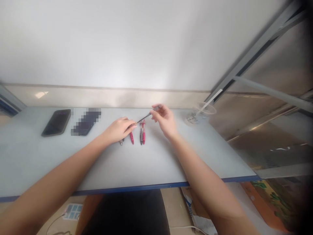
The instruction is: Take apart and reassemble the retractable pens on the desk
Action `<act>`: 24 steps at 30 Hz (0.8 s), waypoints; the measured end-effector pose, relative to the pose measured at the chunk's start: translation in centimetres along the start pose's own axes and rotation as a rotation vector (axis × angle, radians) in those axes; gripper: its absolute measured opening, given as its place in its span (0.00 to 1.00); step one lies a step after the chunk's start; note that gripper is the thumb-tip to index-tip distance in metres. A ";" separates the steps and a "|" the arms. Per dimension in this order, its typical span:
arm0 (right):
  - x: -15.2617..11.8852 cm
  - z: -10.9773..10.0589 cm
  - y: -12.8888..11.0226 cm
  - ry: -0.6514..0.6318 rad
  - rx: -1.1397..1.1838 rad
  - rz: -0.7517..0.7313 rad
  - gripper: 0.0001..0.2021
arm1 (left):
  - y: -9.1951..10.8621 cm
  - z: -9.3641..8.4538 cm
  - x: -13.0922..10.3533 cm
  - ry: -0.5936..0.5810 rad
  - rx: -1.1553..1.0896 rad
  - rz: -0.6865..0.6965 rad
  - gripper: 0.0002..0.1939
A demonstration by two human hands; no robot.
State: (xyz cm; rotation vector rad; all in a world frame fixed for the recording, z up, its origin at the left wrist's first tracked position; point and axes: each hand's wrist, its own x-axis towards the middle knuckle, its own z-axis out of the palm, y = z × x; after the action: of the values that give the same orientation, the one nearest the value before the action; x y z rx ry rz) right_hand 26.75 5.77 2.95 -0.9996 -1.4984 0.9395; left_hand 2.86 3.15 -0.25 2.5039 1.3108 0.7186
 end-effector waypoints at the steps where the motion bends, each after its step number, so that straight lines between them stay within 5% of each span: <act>1: 0.0 0.0 0.0 0.002 -0.002 0.000 0.14 | -0.1 0.0 0.1 0.003 0.010 0.011 0.19; 24: 0.9 -0.5 1.2 0.061 0.114 -0.020 0.17 | -0.1 0.6 0.2 0.103 -0.034 -0.033 0.21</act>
State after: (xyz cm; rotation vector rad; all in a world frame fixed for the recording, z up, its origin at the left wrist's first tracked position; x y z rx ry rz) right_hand 27.33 7.04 2.18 -0.9213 -1.3859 0.9613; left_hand 3.16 3.38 -0.72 2.4423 1.3579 0.8650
